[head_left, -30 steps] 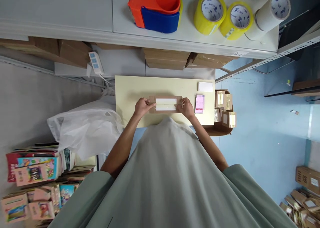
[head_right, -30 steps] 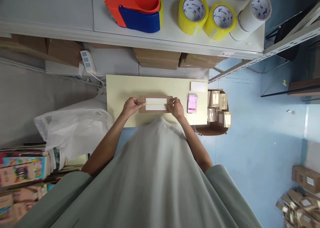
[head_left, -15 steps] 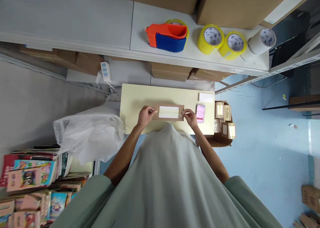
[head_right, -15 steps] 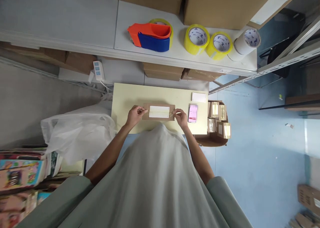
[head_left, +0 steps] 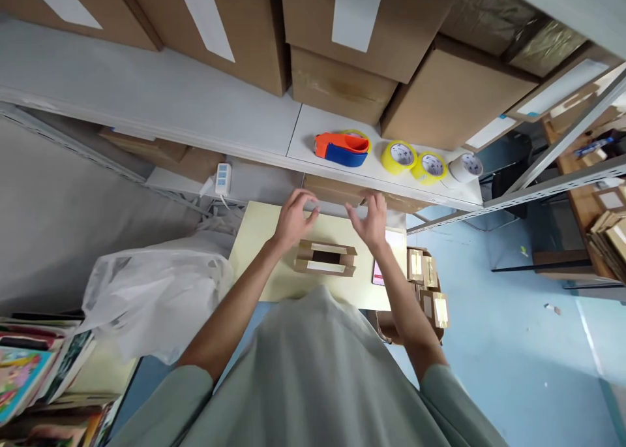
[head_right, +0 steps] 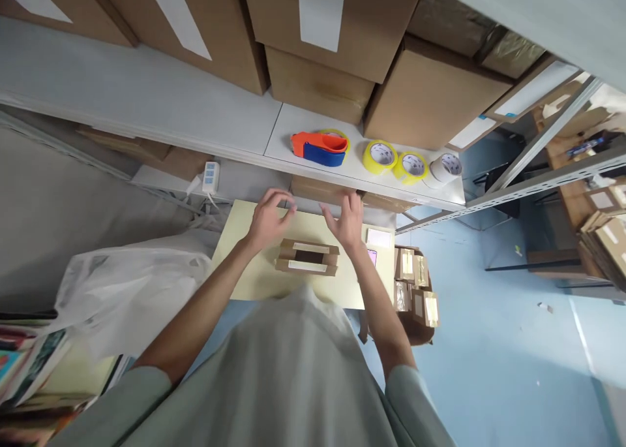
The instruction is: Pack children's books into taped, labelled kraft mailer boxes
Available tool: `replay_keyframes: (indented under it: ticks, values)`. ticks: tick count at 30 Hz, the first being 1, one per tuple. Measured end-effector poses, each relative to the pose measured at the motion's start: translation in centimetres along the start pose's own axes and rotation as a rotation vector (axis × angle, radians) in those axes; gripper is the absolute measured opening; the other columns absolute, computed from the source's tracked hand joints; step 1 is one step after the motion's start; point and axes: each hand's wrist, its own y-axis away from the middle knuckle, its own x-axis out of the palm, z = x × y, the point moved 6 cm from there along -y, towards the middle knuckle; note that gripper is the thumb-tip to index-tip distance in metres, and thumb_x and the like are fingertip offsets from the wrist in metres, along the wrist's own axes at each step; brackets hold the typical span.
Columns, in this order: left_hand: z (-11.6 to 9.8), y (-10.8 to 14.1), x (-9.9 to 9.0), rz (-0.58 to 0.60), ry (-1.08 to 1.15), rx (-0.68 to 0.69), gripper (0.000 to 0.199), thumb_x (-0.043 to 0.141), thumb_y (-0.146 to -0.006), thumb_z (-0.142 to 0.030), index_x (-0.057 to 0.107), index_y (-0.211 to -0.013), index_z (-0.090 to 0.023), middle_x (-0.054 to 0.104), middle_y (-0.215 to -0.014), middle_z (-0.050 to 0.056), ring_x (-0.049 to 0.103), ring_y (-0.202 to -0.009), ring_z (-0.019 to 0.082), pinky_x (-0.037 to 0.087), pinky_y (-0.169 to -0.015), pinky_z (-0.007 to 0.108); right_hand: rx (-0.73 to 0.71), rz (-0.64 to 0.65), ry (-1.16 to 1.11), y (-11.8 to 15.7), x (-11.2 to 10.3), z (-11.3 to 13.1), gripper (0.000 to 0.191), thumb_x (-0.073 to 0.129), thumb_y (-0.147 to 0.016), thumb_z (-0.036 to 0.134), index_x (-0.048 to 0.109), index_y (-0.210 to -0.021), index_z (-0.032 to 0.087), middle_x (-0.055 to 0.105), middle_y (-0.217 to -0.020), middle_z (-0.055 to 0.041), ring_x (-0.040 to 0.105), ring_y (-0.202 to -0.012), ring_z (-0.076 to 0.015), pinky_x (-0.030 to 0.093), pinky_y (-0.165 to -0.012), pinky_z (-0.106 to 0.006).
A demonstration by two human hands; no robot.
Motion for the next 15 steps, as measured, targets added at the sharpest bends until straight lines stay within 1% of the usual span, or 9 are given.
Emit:
replay_keyframes:
  ticks: [2,4,5,7,10,13,15]
  values:
    - [-1.9,-2.6,-1.5,-0.09,0.023,0.035,0.013,0.062,-0.1,-0.018,0.068,-0.111,-0.024,0.075,-0.119,0.009,0.073,-0.117,0.026,0.058,-0.11,0.042,-0.079,0.008,0.111,-5.2,-0.6,1.4,0.052,0.052,-0.115,0.06,0.062,-0.148,0.021,0.065,-0.149,-0.0212,0.059,-0.143,-0.0376,0.049,-0.122,-0.058]
    - [-3.4,-4.4,-2.9,-0.171,0.065,0.063,0.017,0.061,-0.099,-0.014,0.068,-0.112,-0.023,0.077,-0.114,0.007,0.074,-0.113,0.025,0.059,-0.108,0.04,-0.118,0.082,0.237,-9.8,0.0,2.1,0.062,0.052,-0.114,0.065,0.056,-0.155,0.02,0.063,-0.153,-0.0231,0.057,-0.145,-0.0411,0.046,-0.123,-0.063]
    - [-4.0,-4.9,-3.5,-0.202,0.081,0.068,0.019,0.061,-0.098,-0.013,0.068,-0.113,-0.023,0.078,-0.112,0.006,0.075,-0.111,0.024,0.059,-0.108,0.04,-0.122,0.131,0.297,-11.6,0.6,2.2,0.068,0.054,-0.112,0.067,0.054,-0.157,0.017,0.062,-0.154,-0.0251,0.057,-0.145,-0.0429,0.045,-0.123,-0.064]
    - [-4.7,-5.1,-4.7,-0.248,0.109,0.062,0.022,0.061,-0.098,-0.012,0.068,-0.115,-0.024,0.08,-0.11,0.005,0.076,-0.11,0.023,0.059,-0.108,0.039,-0.104,0.219,0.397,-14.3,1.8,2.2,0.075,0.057,-0.111,0.068,0.051,-0.158,0.01,0.062,-0.154,-0.0292,0.057,-0.145,-0.0451,0.044,-0.124,-0.065]
    - [-4.9,-4.1,-6.0,-0.29,0.155,0.043,0.022,0.061,-0.1,-0.014,0.069,-0.118,-0.023,0.081,-0.11,0.005,0.078,-0.109,0.022,0.06,-0.108,0.039,-0.056,0.35,0.505,-16.1,3.3,1.7,0.073,0.058,-0.113,0.06,0.052,-0.155,0.001,0.068,-0.148,-0.0322,0.061,-0.142,-0.0432,0.042,-0.125,-0.059]
    - [-4.0,-2.3,-7.1,-0.289,0.202,0.014,0.02,0.06,-0.103,-0.018,0.07,-0.119,-0.023,0.083,-0.111,0.006,0.08,-0.109,0.022,0.061,-0.108,0.04,-0.036,0.44,0.589,-16.3,3.8,1.5,0.068,0.055,-0.117,0.053,0.051,-0.157,-0.002,0.073,-0.142,-0.0313,0.066,-0.139,-0.0389,0.042,-0.125,-0.051]
    - [-3.1,-1.1,-7.7,-0.271,0.229,-0.014,0.022,0.058,-0.105,-0.02,0.07,-0.124,-0.023,0.084,-0.109,0.005,0.081,-0.108,0.022,0.062,-0.107,0.04,-0.025,0.462,0.636,-15.8,3.6,1.7,0.069,0.056,-0.117,0.054,0.05,-0.159,-0.001,0.075,-0.139,-0.0304,0.069,-0.136,-0.039,0.046,-0.12,-0.048]
